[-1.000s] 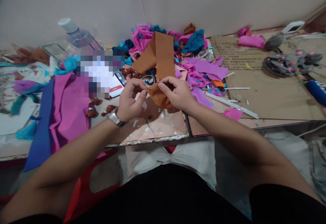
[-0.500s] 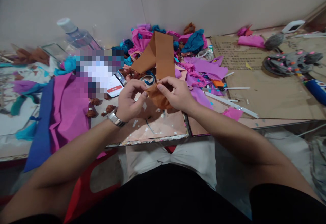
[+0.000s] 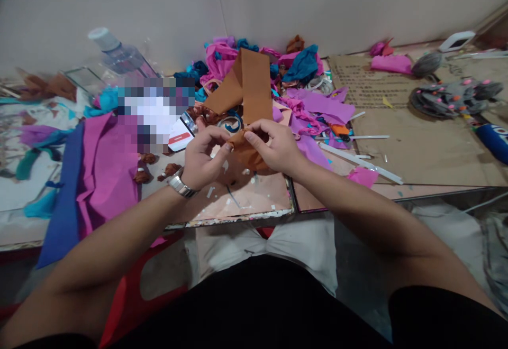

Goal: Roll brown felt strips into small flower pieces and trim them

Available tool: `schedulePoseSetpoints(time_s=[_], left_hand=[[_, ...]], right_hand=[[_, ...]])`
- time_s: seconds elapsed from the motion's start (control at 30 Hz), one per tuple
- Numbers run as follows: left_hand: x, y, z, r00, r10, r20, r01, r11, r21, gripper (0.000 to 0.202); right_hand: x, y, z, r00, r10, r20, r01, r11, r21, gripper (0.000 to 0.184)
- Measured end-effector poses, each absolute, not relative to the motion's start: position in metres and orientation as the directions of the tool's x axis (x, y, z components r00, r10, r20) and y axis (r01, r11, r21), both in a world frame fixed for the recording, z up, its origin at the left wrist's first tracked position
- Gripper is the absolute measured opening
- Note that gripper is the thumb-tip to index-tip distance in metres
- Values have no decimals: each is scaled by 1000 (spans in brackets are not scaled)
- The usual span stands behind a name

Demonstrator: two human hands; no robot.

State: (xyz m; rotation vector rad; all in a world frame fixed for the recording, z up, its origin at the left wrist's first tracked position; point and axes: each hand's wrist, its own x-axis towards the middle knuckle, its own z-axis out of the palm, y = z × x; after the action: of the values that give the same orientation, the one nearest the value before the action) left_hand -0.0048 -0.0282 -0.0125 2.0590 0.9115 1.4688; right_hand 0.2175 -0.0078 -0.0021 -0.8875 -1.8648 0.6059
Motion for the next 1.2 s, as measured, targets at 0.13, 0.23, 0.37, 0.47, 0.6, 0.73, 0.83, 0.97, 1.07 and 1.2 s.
schedulePoseSetpoints(time_s=[0.13, 0.23, 0.37, 0.47, 0.6, 0.73, 0.83, 0.97, 1.07, 1.2], left_hand=[[-4, -27, -12, 176, 736, 654, 242, -676, 696, 13], [-4, -27, -11, 158, 745, 648, 227, -666, 710, 16], [-4, -28, -12, 169, 759, 629, 204, -651, 731, 19], [-4, -28, -14, 195, 740, 644, 218, -672, 707, 20], [-5, -27, -15, 186, 736, 651, 213, -677, 705, 19], [-5, -27, -13, 212, 742, 636, 189, -670, 718, 20], [-4, -26, -10, 250, 735, 630, 164, -673, 721, 20], [-4, -27, -9, 260, 730, 632, 138, -676, 724, 24], [-3, -28, -10, 241, 752, 614, 135, -652, 746, 22], [-3, -27, -11, 248, 743, 622, 176, -666, 725, 20]], right_hand=[[218, -7, -2, -281, 796, 537, 339, 605, -720, 36], [217, -8, -2, -275, 800, 533, 336, 600, -726, 36], [217, -9, -2, -267, 798, 540, 325, 602, -729, 36], [217, -9, -2, -288, 786, 547, 323, 617, -718, 35], [218, -7, -3, -309, 781, 543, 336, 623, -706, 34], [217, -7, -3, -325, 777, 539, 346, 628, -697, 36], [217, -7, -4, -331, 775, 538, 357, 631, -689, 35], [218, -6, -5, -327, 765, 555, 330, 642, -692, 32], [218, -6, -4, -325, 765, 556, 330, 643, -691, 32], [218, -7, -3, -334, 765, 552, 346, 644, -683, 31]])
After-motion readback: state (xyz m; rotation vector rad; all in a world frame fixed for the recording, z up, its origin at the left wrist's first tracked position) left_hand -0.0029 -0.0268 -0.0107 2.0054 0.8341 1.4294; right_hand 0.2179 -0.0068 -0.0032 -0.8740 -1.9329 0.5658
